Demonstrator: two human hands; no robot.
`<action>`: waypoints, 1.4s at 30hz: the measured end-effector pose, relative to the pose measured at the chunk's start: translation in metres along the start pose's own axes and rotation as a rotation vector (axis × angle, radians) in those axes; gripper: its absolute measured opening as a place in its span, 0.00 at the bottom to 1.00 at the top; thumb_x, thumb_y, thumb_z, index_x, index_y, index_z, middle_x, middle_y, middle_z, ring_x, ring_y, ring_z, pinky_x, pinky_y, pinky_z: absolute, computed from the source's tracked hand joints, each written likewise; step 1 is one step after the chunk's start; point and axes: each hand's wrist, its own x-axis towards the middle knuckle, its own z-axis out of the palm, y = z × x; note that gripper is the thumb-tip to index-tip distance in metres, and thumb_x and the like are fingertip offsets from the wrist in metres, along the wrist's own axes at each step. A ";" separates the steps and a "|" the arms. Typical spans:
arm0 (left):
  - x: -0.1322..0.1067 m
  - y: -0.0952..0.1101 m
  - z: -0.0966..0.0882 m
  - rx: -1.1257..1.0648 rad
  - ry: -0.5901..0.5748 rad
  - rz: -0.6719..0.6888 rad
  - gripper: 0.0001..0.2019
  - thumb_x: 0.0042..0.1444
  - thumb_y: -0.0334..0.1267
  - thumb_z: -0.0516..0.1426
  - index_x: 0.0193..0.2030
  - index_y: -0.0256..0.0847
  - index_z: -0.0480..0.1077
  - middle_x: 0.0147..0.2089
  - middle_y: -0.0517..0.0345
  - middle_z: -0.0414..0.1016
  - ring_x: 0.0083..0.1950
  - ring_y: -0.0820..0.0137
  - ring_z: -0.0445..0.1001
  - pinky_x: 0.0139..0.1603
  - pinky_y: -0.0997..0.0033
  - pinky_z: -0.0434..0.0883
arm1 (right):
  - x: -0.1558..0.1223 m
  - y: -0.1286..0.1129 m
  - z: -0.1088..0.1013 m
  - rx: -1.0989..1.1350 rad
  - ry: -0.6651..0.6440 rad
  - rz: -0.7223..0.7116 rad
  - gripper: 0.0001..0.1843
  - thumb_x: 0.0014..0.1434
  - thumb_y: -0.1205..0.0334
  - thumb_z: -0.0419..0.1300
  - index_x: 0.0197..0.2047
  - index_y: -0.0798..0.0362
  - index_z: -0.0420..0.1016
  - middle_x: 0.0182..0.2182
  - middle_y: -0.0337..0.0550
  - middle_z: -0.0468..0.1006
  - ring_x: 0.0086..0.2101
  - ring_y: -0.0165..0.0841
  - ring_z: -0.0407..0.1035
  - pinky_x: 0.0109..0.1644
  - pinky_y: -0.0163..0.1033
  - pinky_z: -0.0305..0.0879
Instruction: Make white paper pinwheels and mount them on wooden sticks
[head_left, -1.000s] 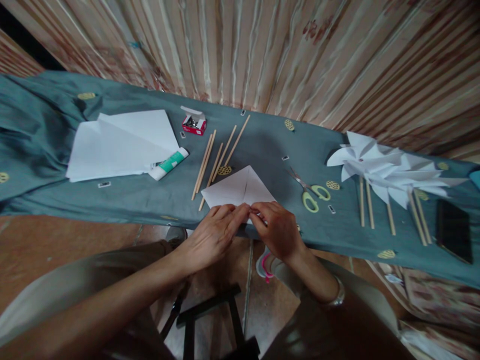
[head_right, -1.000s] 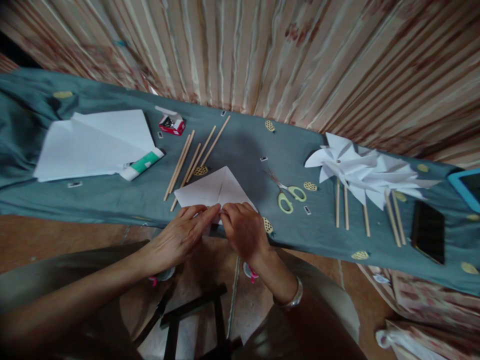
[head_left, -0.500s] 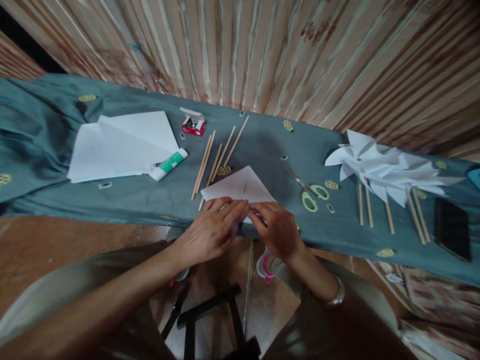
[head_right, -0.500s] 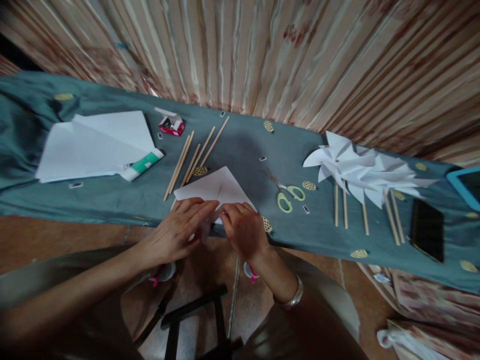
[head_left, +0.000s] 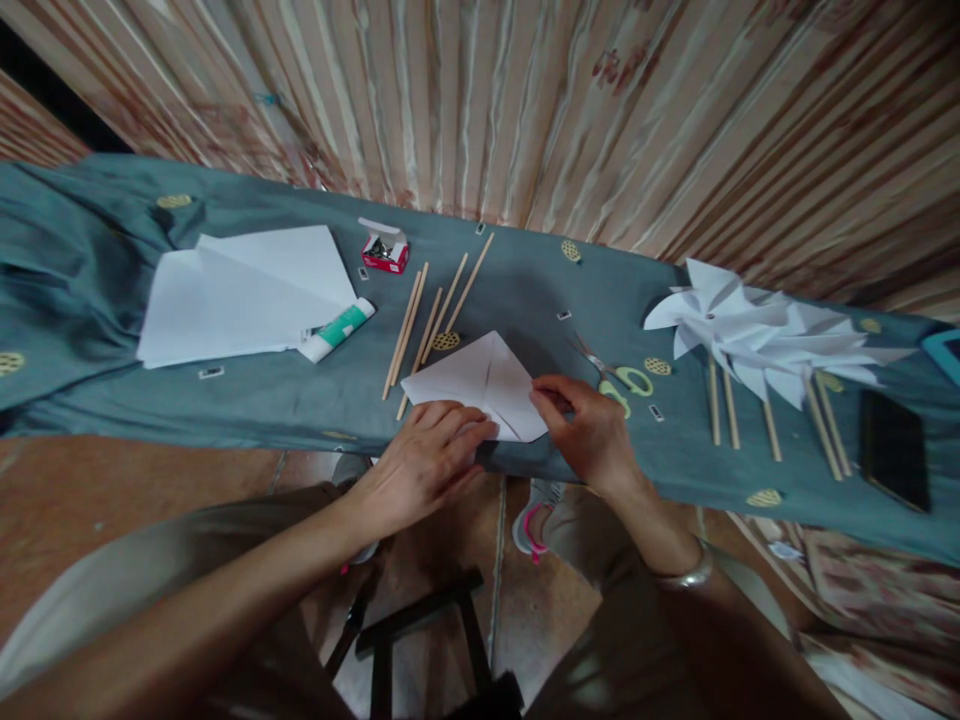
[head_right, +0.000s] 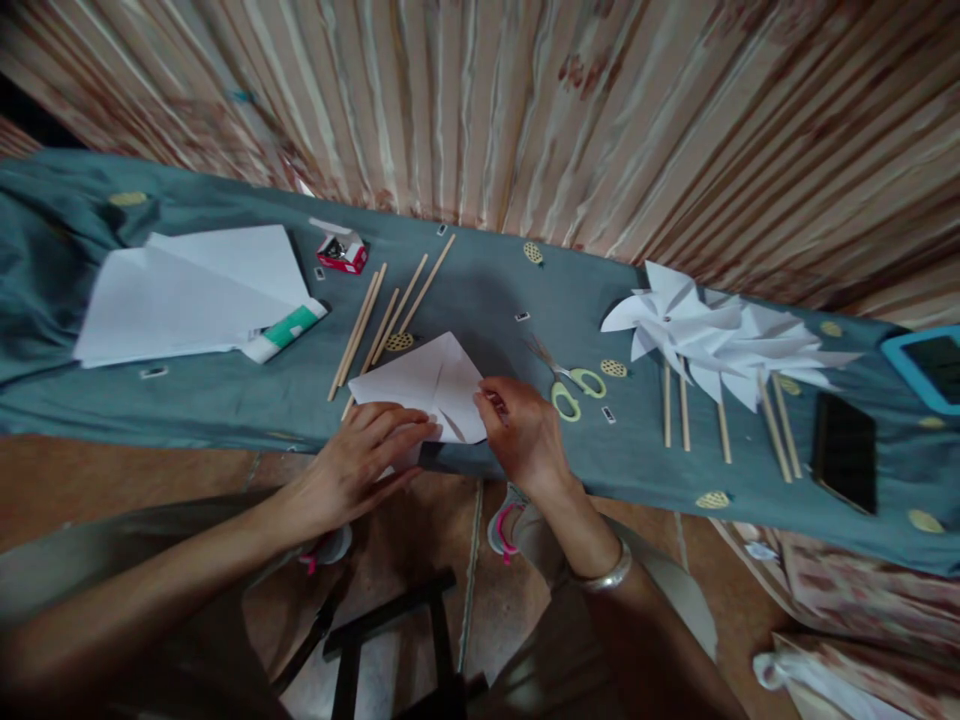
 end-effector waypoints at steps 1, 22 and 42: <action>0.000 -0.001 -0.001 -0.003 0.007 -0.010 0.18 0.62 0.37 0.53 0.59 0.38 0.62 0.54 0.46 0.69 0.54 0.58 0.64 0.52 0.56 0.63 | 0.001 0.003 -0.001 -0.037 0.009 0.005 0.12 0.60 0.60 0.55 0.42 0.54 0.76 0.35 0.47 0.81 0.34 0.37 0.75 0.41 0.42 0.70; -0.018 -0.037 -0.024 0.221 0.053 -0.040 0.20 0.54 0.23 0.48 0.52 0.36 0.69 0.51 0.46 0.73 0.55 0.57 0.67 0.54 0.52 0.64 | -0.009 0.014 -0.002 0.396 -0.278 0.176 0.14 0.61 0.58 0.52 0.46 0.53 0.75 0.34 0.43 0.81 0.32 0.33 0.76 0.27 0.33 0.70; -0.011 -0.045 -0.033 -0.079 0.138 -0.284 0.15 0.62 0.32 0.47 0.47 0.38 0.74 0.56 0.50 0.73 0.55 0.65 0.73 0.57 0.60 0.71 | -0.036 0.017 0.001 -0.057 -0.301 -0.401 0.22 0.62 0.61 0.54 0.60 0.51 0.62 0.62 0.54 0.61 0.60 0.45 0.58 0.60 0.58 0.62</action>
